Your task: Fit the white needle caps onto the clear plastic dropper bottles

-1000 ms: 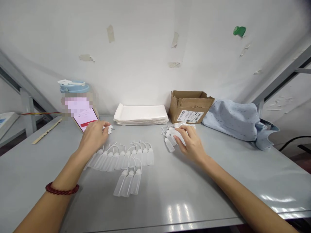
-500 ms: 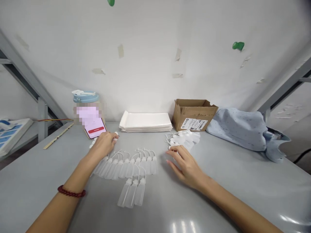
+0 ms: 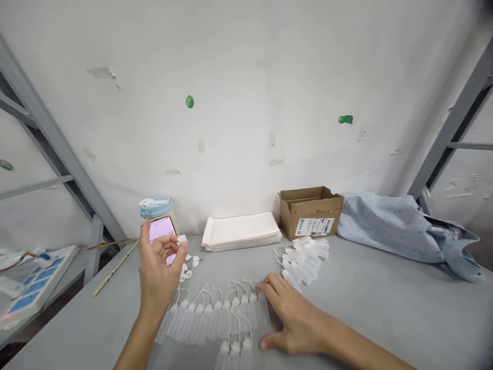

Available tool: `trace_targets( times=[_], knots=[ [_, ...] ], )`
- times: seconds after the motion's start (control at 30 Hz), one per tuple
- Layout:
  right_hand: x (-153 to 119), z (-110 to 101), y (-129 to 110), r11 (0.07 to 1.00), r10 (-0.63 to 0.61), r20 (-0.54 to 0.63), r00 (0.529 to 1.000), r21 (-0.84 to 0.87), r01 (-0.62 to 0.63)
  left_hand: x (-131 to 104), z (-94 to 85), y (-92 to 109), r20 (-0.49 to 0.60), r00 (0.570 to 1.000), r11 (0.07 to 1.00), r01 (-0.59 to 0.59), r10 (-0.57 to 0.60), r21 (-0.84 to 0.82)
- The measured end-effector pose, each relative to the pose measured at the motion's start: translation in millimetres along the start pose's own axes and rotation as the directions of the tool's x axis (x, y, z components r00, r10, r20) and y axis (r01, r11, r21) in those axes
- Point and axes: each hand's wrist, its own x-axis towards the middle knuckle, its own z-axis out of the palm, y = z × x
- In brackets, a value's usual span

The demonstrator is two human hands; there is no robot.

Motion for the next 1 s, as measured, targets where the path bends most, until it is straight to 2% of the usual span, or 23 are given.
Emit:
trace_targets(
  times=[0.07,0.13,0.33,0.47,0.53,0.63,0.8,1.0],
  knots=[
    [-0.6,4.0,0.8,1.000,0.003,-0.006,1.000,-0.003,-0.003,-2.5,0.4,6.0,-0.040,0.999,0.999,-0.020,0.018,-0.048],
    [-1.6,5.2,1.0,1.000,0.017,-0.016,1.000,-0.016,-0.017,-4.7,2.2,8.3,-0.022,0.999,0.999,-0.025,0.024,-0.039],
    [-3.0,0.5,-1.6,0.998,0.041,-0.048,0.998,-0.044,-0.044,-13.4,15.0,0.5,0.150,0.988,0.993,-0.037,0.019,0.116],
    [-2.8,-0.2,-3.1,0.999,0.037,-0.041,0.998,-0.035,-0.039,-23.7,25.5,-5.5,0.298,0.954,0.972,-0.087,0.019,0.218],
    [-3.5,-0.2,-2.4,0.999,0.035,-0.051,0.998,-0.012,-0.036,-28.3,30.1,-6.2,0.372,0.928,0.980,-0.087,0.015,0.179],
    [-5.7,-0.1,0.9,0.998,0.037,-0.094,0.995,0.047,-0.033,-33.5,35.5,-2.6,0.477,0.878,0.998,0.019,-0.044,0.057],
    [-9.0,-0.3,6.5,0.981,0.069,-0.184,0.981,0.190,-0.033,-42.2,42.3,12.7,0.632,0.764,0.980,0.195,-0.131,-0.033],
    [-8.7,0.9,7.0,0.964,0.095,-0.225,0.970,0.264,-0.034,-58.2,50.1,24.8,0.765,0.621,0.929,0.362,-0.172,-0.085]
  ],
)
